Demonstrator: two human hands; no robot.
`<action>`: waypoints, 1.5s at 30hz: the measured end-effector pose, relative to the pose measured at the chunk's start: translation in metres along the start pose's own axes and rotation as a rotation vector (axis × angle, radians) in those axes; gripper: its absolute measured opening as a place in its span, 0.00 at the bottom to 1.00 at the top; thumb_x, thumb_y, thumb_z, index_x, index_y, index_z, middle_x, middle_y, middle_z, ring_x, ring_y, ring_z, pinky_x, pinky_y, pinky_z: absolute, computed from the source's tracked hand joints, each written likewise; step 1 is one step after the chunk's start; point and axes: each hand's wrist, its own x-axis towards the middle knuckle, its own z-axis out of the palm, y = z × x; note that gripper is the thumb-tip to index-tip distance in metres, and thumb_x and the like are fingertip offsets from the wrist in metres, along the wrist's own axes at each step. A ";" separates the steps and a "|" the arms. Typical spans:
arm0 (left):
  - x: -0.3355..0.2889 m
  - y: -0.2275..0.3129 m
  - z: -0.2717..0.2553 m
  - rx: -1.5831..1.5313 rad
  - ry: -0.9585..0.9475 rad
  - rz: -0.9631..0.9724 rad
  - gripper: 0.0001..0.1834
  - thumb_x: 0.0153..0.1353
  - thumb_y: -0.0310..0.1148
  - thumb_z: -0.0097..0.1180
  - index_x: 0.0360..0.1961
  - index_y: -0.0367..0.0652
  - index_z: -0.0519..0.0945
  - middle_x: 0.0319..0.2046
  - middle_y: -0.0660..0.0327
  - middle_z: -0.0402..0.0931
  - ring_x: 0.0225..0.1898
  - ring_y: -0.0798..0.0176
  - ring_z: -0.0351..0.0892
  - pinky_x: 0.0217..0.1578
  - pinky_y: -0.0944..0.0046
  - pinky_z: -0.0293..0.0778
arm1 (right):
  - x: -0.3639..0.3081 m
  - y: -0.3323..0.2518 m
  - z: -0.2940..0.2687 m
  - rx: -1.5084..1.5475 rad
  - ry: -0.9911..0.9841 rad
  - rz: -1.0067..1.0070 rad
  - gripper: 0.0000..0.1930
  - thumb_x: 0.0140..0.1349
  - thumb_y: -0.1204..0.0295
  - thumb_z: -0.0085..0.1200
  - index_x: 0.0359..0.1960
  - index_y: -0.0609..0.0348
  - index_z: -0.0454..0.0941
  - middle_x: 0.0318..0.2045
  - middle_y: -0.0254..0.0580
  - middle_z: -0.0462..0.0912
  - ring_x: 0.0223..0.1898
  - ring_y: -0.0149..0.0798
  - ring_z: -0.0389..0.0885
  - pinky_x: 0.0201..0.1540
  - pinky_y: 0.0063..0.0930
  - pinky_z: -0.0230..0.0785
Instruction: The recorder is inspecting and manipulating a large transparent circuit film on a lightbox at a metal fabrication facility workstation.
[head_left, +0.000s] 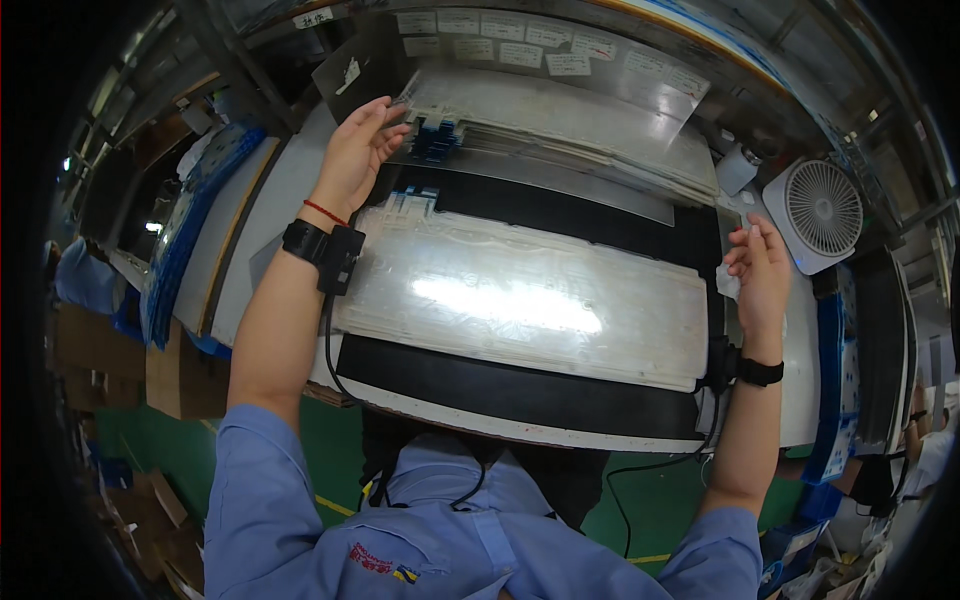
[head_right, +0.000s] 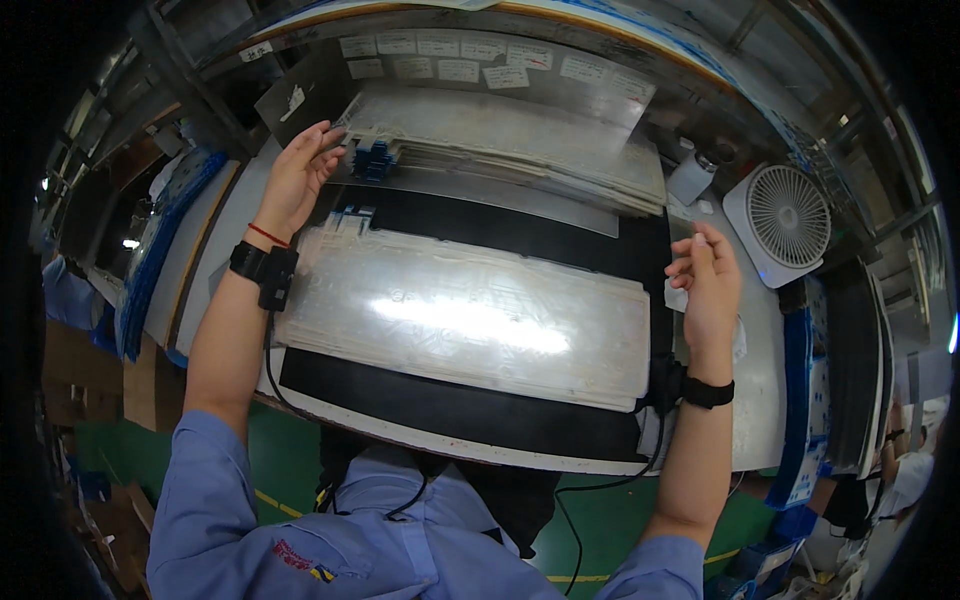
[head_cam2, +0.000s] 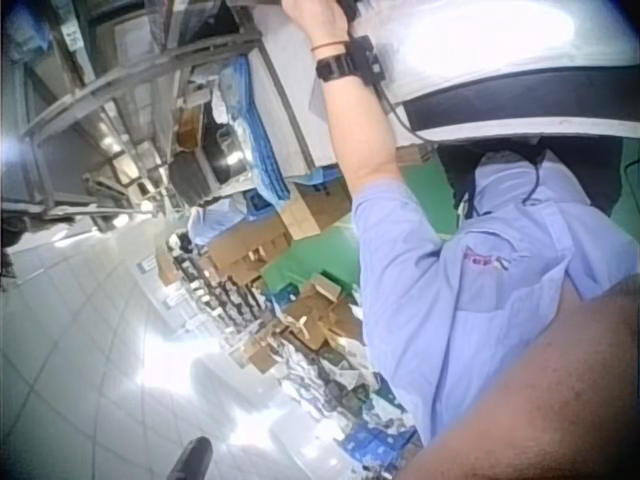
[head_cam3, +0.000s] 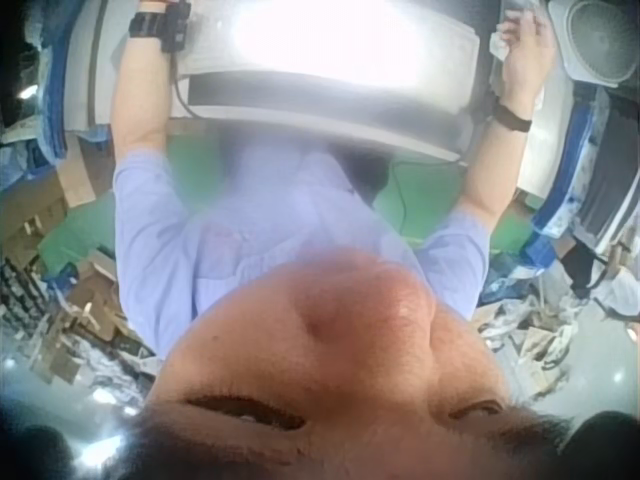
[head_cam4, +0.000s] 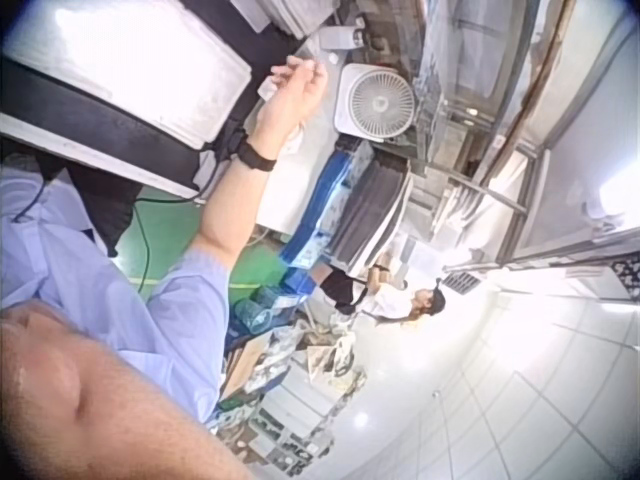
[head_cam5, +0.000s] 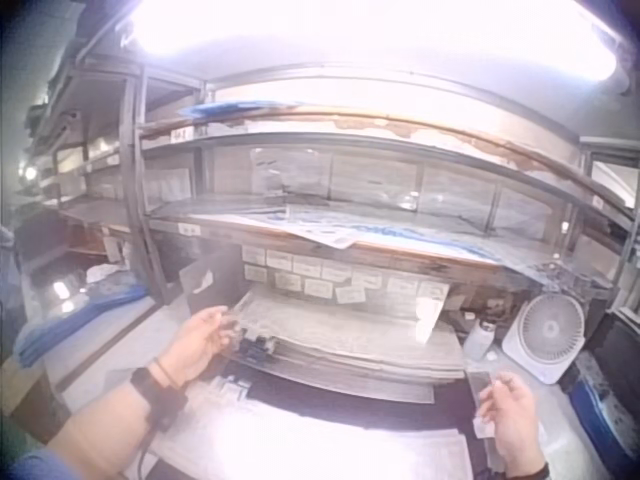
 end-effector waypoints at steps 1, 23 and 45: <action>0.000 0.001 -0.002 0.005 -0.007 -0.005 0.22 0.70 0.37 0.44 0.59 0.35 0.65 0.53 0.53 0.71 0.43 0.68 0.76 0.42 0.73 0.74 | -0.002 -0.002 0.003 -0.060 -0.022 0.016 0.14 0.68 0.67 0.47 0.50 0.62 0.71 0.31 0.35 0.78 0.25 0.24 0.73 0.26 0.15 0.64; -0.007 0.003 0.005 -0.072 -0.129 -0.017 0.26 0.71 0.42 0.40 0.66 0.42 0.59 0.61 0.59 0.64 0.49 0.67 0.71 0.44 0.69 0.68 | -0.009 0.004 0.007 -0.560 -0.339 0.045 0.12 0.62 0.70 0.56 0.43 0.65 0.76 0.21 0.24 0.69 0.24 0.19 0.64 0.27 0.15 0.56; -0.007 0.005 0.005 0.111 -0.143 -0.068 0.22 0.71 0.41 0.39 0.60 0.40 0.67 0.58 0.59 0.70 0.45 0.69 0.75 0.43 0.71 0.69 | -0.019 -0.009 0.013 -0.414 -0.539 0.087 0.11 0.54 0.75 0.61 0.39 0.64 0.80 0.32 0.33 0.81 0.33 0.25 0.76 0.38 0.19 0.68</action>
